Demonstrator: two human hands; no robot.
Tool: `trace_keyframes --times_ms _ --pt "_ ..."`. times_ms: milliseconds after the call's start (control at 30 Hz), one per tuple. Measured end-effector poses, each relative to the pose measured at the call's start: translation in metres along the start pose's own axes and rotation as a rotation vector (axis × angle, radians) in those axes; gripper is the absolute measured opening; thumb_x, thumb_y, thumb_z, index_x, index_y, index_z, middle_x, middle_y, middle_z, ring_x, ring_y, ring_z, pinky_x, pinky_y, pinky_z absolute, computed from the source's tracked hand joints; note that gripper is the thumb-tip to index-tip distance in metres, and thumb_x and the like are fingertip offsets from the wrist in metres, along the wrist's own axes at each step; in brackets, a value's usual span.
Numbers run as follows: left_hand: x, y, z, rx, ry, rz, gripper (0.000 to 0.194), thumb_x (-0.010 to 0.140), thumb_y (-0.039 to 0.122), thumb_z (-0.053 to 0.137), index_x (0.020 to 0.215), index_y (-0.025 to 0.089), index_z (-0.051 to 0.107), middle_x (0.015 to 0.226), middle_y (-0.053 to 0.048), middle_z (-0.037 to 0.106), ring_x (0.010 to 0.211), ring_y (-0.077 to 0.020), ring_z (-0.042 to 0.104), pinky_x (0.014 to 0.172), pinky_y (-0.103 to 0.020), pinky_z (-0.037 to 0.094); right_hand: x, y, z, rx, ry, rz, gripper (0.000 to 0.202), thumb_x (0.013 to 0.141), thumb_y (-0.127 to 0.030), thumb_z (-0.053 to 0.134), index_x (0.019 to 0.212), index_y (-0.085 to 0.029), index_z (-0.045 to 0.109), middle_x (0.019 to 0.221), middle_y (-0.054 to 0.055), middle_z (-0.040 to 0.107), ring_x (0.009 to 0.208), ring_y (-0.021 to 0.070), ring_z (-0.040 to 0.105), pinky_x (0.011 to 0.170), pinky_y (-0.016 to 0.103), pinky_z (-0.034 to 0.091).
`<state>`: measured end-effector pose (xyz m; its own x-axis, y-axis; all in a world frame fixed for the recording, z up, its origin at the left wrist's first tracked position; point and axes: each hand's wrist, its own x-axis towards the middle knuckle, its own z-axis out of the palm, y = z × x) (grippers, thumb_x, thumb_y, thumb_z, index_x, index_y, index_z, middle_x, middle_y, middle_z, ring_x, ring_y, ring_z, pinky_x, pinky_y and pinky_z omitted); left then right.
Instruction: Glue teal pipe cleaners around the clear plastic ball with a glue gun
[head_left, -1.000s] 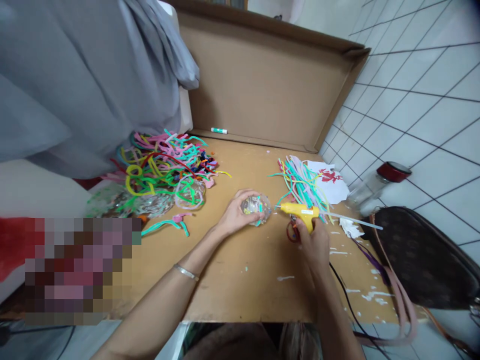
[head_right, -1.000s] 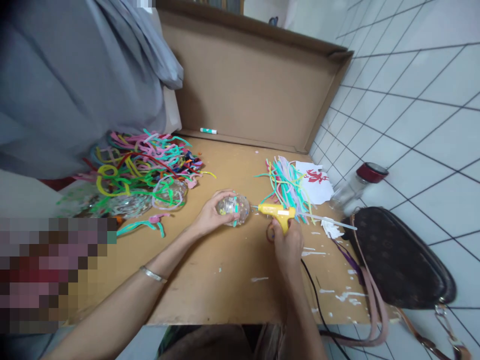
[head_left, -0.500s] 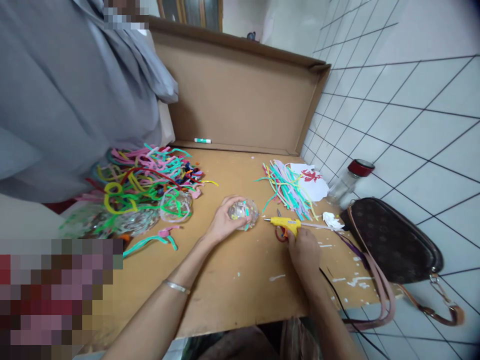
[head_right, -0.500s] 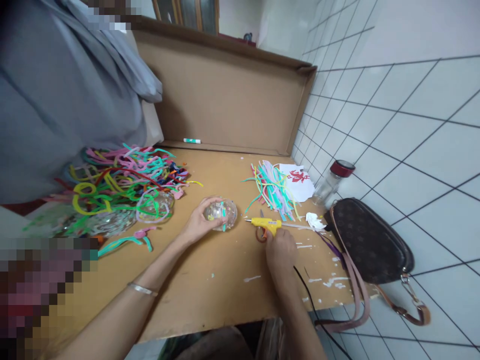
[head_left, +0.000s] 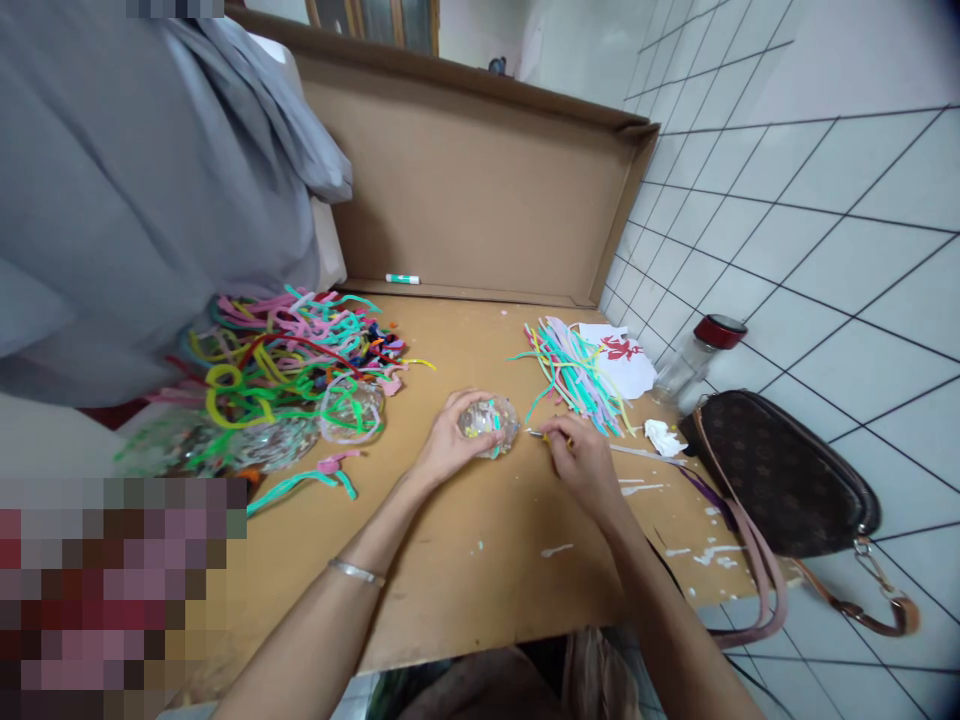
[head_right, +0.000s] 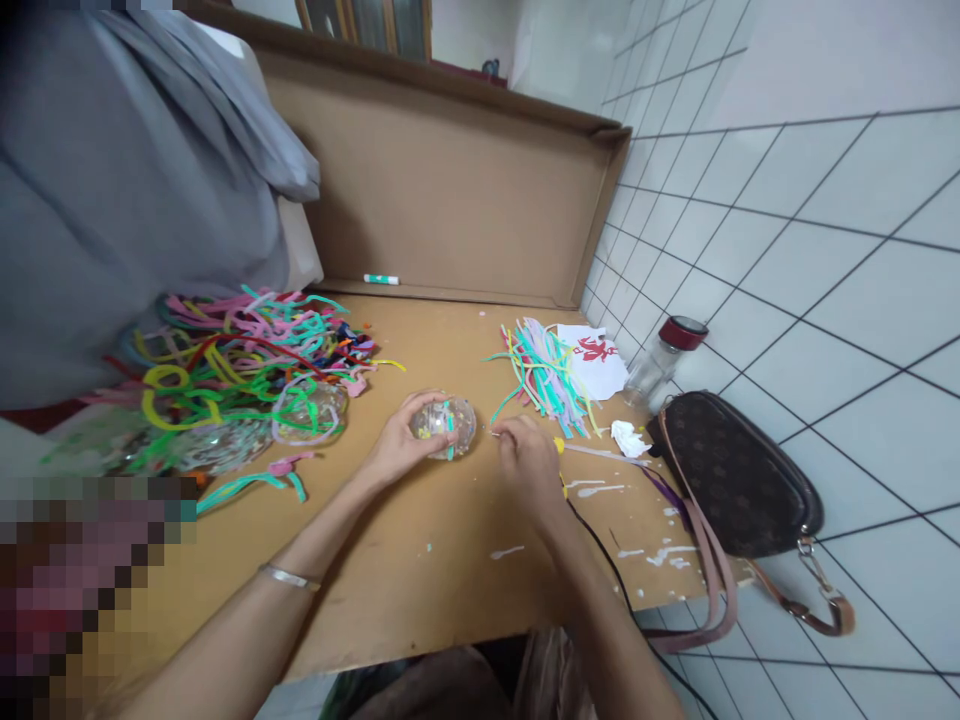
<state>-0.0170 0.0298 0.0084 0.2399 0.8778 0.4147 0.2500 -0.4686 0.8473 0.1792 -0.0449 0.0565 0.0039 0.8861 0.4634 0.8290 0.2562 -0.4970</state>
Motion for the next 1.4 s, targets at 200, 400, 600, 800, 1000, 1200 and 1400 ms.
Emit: trace_keyframes --times_ms 200,400,600,800,1000,1200,1400 --pt "0.001 0.003 0.0 -0.007 -0.015 0.019 0.047 0.064 0.03 0.074 0.109 0.021 0.062 0.119 -0.007 0.057 0.118 -0.0247 0.053 0.106 -0.042 0.039 0.058 0.043 0.006 -0.429 -0.164 0.343 0.034 0.087 -0.016 0.04 0.098 -0.017 0.071 0.097 0.012 0.072 0.092 0.0217 0.066 0.075 0.028 0.044" --pt "0.002 0.001 0.0 -0.035 -0.008 0.019 0.048 0.063 0.028 0.075 0.109 0.02 0.063 0.118 -0.007 0.058 0.116 -0.0245 0.054 0.105 -0.042 0.04 0.088 0.058 0.015 -0.625 -0.282 0.402 0.024 0.084 -0.02 0.051 0.093 -0.012 0.072 0.098 0.019 0.07 0.095 0.0268 0.066 0.075 0.029 0.045" --pt "0.001 0.003 0.001 -0.025 -0.007 0.012 0.048 0.063 0.026 0.076 0.109 0.021 0.063 0.118 -0.006 0.058 0.116 -0.0241 0.054 0.105 -0.041 0.041 0.099 0.078 0.014 -0.738 -0.35 0.418 0.031 0.084 -0.012 0.047 0.109 -0.011 0.066 0.111 0.02 0.066 0.104 0.0253 0.063 0.081 0.029 0.047" --pt "0.001 0.001 0.0 -0.022 -0.007 0.01 0.05 0.063 0.027 0.077 0.11 0.021 0.063 0.118 -0.007 0.058 0.116 -0.0242 0.054 0.105 -0.041 0.041 0.104 0.088 0.015 -0.778 -0.328 0.471 0.035 0.086 -0.011 0.042 0.115 -0.01 0.062 0.114 0.021 0.064 0.104 0.0254 0.064 0.082 0.031 0.049" --pt "0.002 0.001 0.001 -0.017 -0.009 0.014 0.05 0.063 0.027 0.077 0.11 0.021 0.063 0.118 -0.007 0.057 0.116 -0.0246 0.054 0.104 -0.041 0.041 0.111 0.096 0.017 -0.769 -0.326 0.54 0.034 0.086 -0.017 0.046 0.114 -0.011 0.064 0.115 0.021 0.064 0.106 0.0248 0.064 0.084 0.032 0.049" --pt "0.001 0.0 0.002 -0.014 -0.009 0.01 0.05 0.063 0.027 0.077 0.111 0.021 0.063 0.119 -0.007 0.057 0.115 -0.0245 0.055 0.104 -0.042 0.042 0.113 0.094 0.008 -0.739 -0.316 0.527 0.034 0.087 -0.025 0.045 0.112 -0.014 0.066 0.113 0.018 0.065 0.102 0.0245 0.064 0.077 0.03 0.049" --pt "0.002 0.0 0.002 -0.022 -0.008 0.016 0.05 0.063 0.029 0.078 0.11 0.021 0.063 0.119 -0.008 0.057 0.116 -0.0254 0.054 0.104 -0.043 0.041 0.107 0.07 0.016 -0.69 -0.35 0.317 0.036 0.092 -0.025 0.037 0.111 -0.014 0.066 0.115 0.015 0.064 0.101 0.0191 0.061 0.078 0.025 0.043"
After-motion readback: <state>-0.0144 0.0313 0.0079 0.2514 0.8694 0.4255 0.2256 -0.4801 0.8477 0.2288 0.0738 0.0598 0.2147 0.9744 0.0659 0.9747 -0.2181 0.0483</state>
